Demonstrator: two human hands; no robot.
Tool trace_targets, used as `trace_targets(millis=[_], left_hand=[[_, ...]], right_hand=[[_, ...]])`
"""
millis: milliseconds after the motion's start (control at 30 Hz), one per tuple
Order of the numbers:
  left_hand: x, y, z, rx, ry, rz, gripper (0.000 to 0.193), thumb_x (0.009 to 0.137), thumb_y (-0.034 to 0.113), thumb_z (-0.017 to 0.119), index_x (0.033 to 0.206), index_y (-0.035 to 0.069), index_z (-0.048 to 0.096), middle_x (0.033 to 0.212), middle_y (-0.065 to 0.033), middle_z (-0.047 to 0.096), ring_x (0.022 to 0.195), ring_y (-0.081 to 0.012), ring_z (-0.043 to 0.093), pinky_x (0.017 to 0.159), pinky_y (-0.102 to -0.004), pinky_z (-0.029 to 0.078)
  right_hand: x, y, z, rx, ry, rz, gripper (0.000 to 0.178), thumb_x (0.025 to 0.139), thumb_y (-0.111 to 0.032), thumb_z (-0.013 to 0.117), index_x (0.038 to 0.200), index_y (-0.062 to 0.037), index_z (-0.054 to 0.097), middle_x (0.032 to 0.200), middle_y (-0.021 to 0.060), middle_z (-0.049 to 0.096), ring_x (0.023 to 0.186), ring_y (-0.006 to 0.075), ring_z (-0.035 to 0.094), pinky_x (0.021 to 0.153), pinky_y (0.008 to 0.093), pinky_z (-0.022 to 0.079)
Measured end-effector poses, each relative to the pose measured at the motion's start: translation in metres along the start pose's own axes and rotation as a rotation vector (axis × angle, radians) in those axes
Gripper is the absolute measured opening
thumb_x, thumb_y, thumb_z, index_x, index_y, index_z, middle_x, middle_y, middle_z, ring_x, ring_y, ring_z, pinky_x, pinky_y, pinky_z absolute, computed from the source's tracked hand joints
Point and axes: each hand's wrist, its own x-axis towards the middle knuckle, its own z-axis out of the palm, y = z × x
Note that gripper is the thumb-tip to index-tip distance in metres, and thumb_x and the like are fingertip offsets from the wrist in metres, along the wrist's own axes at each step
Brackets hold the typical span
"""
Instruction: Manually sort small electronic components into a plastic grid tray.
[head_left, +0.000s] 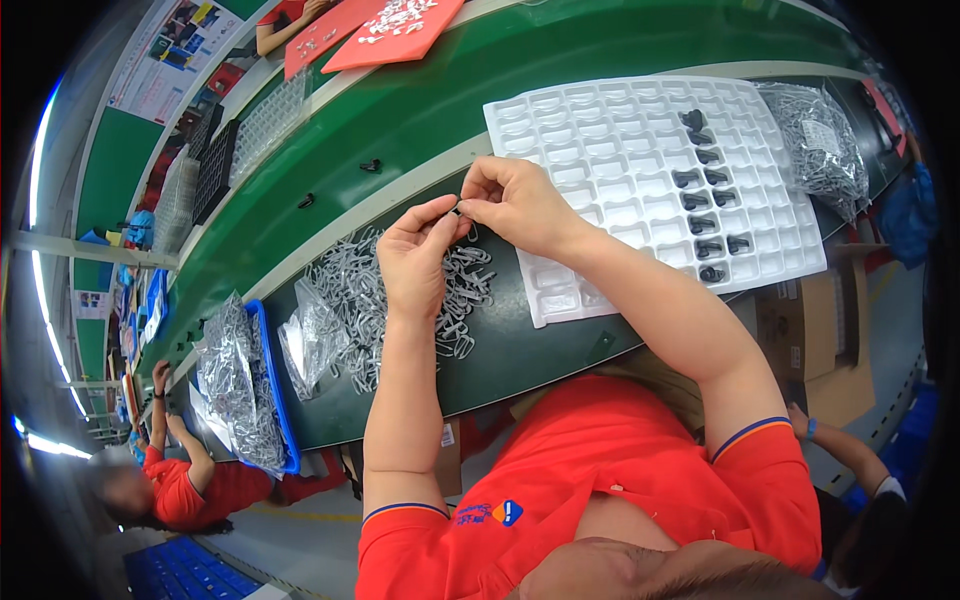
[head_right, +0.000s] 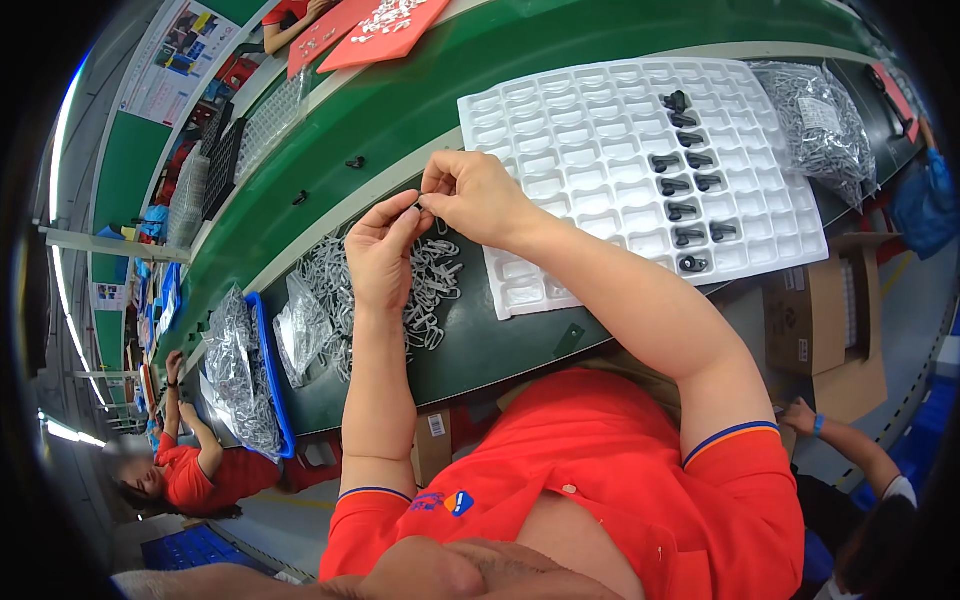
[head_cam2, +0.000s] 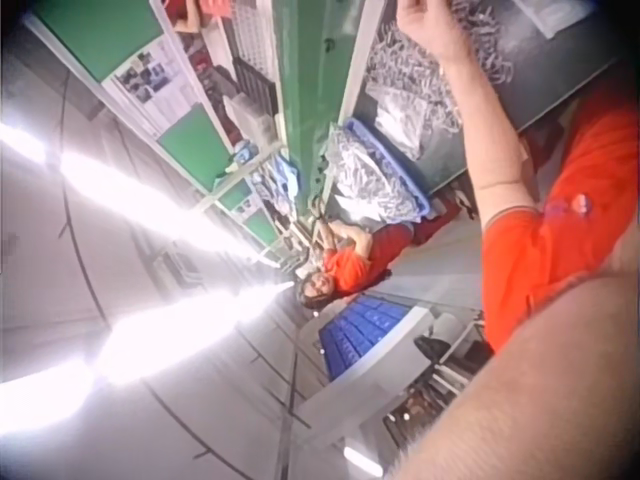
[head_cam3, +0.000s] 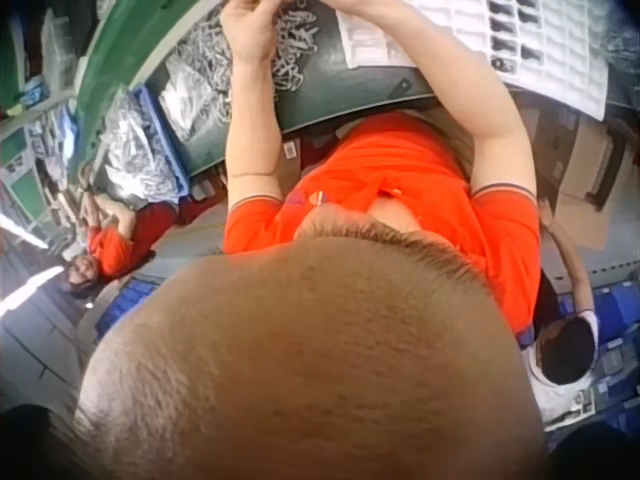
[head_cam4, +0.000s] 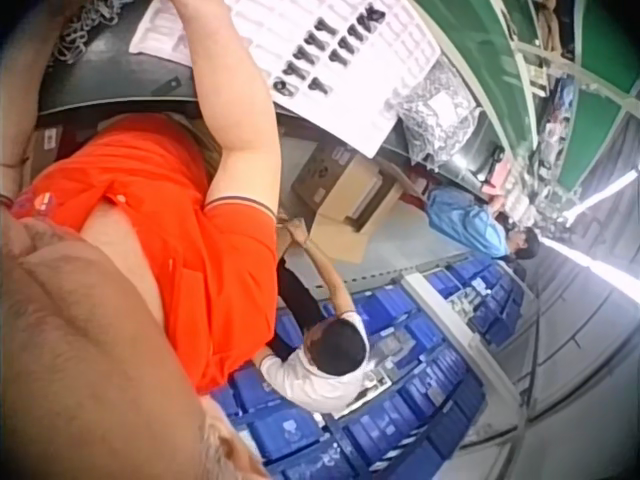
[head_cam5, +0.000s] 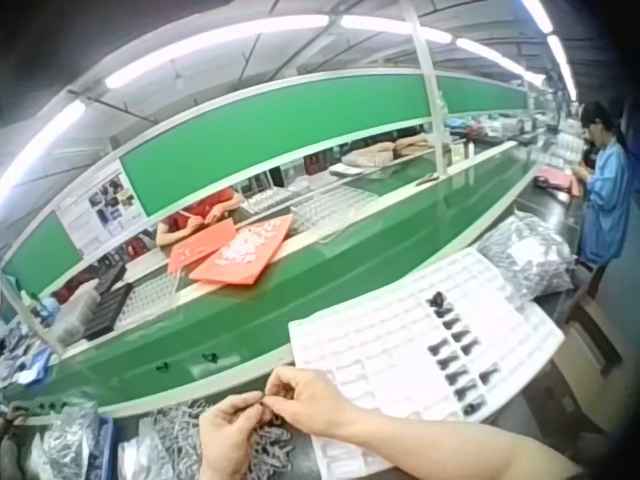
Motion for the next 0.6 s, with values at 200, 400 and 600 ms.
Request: trace_targets(millis=[200, 400, 600], left_hand=[[-0.002, 0.006, 0.000, 0.214, -0.048, 0.071, 0.018, 0.088, -0.004, 0.064, 0.106, -0.007, 0.067, 0.092, -0.0091, 0.071, 0.081, -0.0137, 0.068, 0.076, -0.0248, 0.056], [0.030, 0.030, -0.013, 1.024, 0.032, 0.291, 0.024, 0.079, -0.003, 0.067, 0.102, -0.001, 0.069, 0.087, -0.0112, 0.072, 0.078, -0.0174, 0.070, 0.074, -0.0281, 0.055], [0.131, 0.008, -0.053, 1.446, 0.049, 0.525, 0.020, 0.076, 0.004, 0.064, 0.095, 0.005, 0.071, 0.084, -0.0133, 0.072, 0.082, -0.0319, 0.070, 0.077, -0.0402, 0.055]], right_hand=[[0.000, -0.011, -0.005, 0.000, -0.119, 0.060, 0.014, 0.081, 0.000, 0.070, 0.090, -0.0003, 0.060, 0.087, 0.0052, 0.065, 0.080, 0.0140, 0.063, 0.069, 0.0306, 0.051], [0.007, 0.012, 0.001, -0.803, -0.138, -0.513, 0.013, 0.075, -0.003, 0.069, 0.087, -0.0018, 0.063, 0.090, 0.0093, 0.068, 0.087, 0.0259, 0.065, 0.075, 0.0394, 0.053], [0.003, 0.001, 0.028, -1.263, -0.576, -0.539, 0.012, 0.078, -0.014, 0.061, 0.076, -0.0078, 0.071, 0.086, 0.0113, 0.069, 0.092, 0.0295, 0.066, 0.079, 0.0406, 0.055]])
